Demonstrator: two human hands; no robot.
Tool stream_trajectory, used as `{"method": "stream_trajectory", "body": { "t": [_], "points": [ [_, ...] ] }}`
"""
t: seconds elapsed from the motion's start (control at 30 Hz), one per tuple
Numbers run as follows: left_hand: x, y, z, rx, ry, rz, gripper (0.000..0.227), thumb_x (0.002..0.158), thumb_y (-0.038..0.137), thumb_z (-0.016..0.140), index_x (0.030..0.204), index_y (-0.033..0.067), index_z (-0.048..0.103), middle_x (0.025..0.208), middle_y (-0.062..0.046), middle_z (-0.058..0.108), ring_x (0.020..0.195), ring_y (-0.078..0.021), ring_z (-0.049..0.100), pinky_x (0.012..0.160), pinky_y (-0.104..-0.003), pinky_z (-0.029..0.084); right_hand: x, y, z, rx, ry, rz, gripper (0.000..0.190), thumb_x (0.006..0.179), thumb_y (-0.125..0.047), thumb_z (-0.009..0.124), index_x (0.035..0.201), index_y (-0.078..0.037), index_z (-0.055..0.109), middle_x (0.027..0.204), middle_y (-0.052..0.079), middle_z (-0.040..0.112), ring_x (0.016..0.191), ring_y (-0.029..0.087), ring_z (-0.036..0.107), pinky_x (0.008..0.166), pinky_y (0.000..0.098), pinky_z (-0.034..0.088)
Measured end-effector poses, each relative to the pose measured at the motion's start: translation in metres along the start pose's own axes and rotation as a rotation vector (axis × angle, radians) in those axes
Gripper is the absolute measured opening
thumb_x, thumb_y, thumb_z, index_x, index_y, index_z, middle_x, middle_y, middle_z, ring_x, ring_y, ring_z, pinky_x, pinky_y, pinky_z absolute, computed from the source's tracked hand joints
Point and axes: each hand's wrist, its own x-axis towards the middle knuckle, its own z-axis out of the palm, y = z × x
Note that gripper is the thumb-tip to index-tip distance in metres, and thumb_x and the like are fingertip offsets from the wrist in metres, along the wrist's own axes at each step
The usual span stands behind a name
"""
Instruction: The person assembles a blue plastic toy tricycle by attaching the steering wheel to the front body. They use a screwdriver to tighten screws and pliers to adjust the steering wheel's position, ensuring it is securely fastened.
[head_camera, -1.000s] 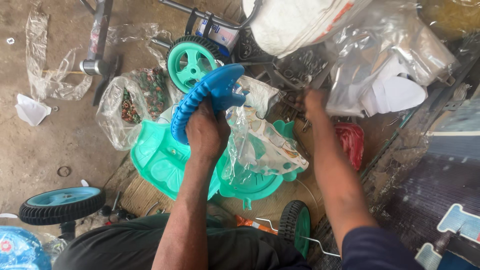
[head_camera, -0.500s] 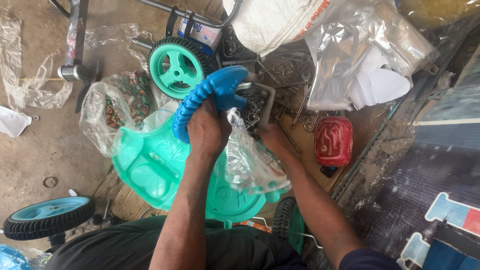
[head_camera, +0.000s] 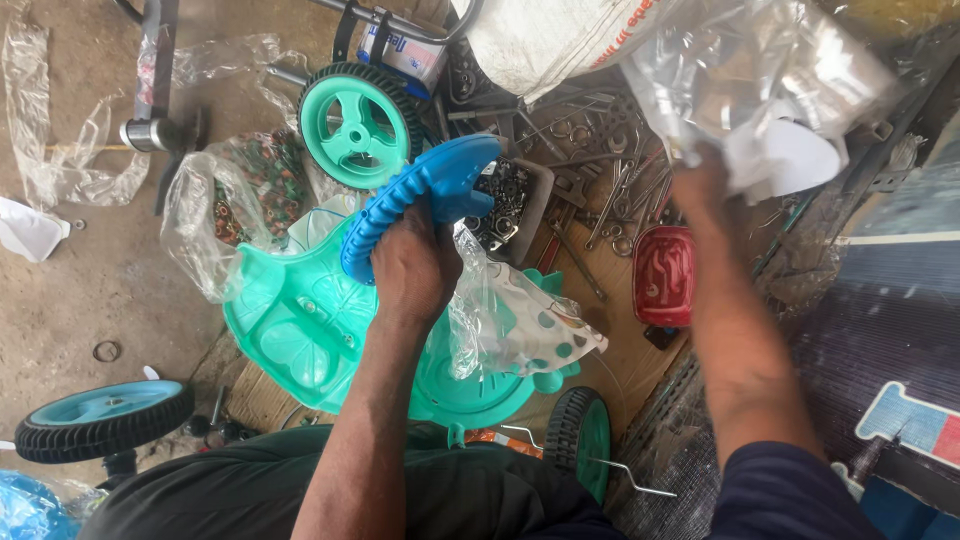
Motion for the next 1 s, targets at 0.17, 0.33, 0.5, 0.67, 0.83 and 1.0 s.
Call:
{"method": "stream_trajectory", "body": {
  "t": [0.17,0.33,0.5,0.67,0.83,1.0],
  "points": [
    [-0.005,0.004,0.003,-0.005,0.001,0.011,0.046,0.090,0.013,0.068,0.133,0.0005,0.057,0.100,-0.028,0.071,0.091,-0.0490,0.067,0.077,-0.058,0.051,0.011,0.003,-0.034,-0.299,0.115,-0.081,0.061,0.096,-0.033,0.081,0.142,0.001,0.057,0.147,0.026,0.054,0.140,0.043,0.048,0.118,0.0507,0.037],
    [-0.008,0.008,0.007,0.009,-0.054,0.019,0.046,0.090,0.014,0.068,0.133,0.0013,0.057,0.091,-0.026,0.071,0.083,-0.0474,0.068,0.074,-0.059,0.051,0.023,-0.047,-0.068,-0.537,0.256,-0.214,0.089,0.084,-0.030,0.088,0.159,-0.007,0.044,0.163,0.032,0.029,0.145,0.052,0.026,0.105,0.0693,0.021],
    [-0.008,0.011,0.017,0.004,-0.087,0.018,0.038,0.091,0.013,0.068,0.126,0.0011,0.059,0.091,-0.026,0.070,0.083,-0.0484,0.067,0.072,-0.060,0.050,0.046,-0.066,-0.108,-0.566,0.065,-0.148,0.082,0.084,-0.039,0.088,0.151,-0.008,0.051,0.149,0.028,0.050,0.134,0.047,0.047,0.104,0.0642,0.036],
    [-0.015,0.008,0.013,0.045,-0.090,0.033,0.034,0.087,0.013,0.069,0.119,0.0020,0.061,0.091,-0.027,0.070,0.083,-0.0490,0.067,0.071,-0.060,0.050,0.014,-0.039,-0.060,-0.559,-0.035,-0.125,0.027,0.098,-0.026,0.078,0.119,-0.008,0.075,0.125,0.018,0.073,0.118,0.038,0.066,0.104,0.0507,0.050],
    [-0.012,0.003,0.011,0.003,-0.012,0.082,0.040,0.090,0.012,0.069,0.127,-0.0006,0.060,0.096,-0.028,0.070,0.086,-0.0495,0.067,0.074,-0.058,0.051,-0.025,0.004,-0.042,-0.234,0.336,0.052,0.038,0.094,-0.028,0.084,0.122,-0.008,0.068,0.128,0.013,0.071,0.120,0.029,0.069,0.108,0.0415,0.054],
    [-0.015,0.002,0.015,0.058,-0.143,0.004,0.039,0.091,0.014,0.070,0.126,0.0016,0.060,0.096,-0.027,0.071,0.088,-0.0487,0.067,0.076,-0.059,0.051,-0.029,0.009,-0.073,0.534,0.643,0.376,0.099,0.076,-0.034,0.089,0.152,-0.012,0.030,0.144,0.012,0.048,0.125,0.030,0.056,0.099,0.0455,0.048]
  ]
}}
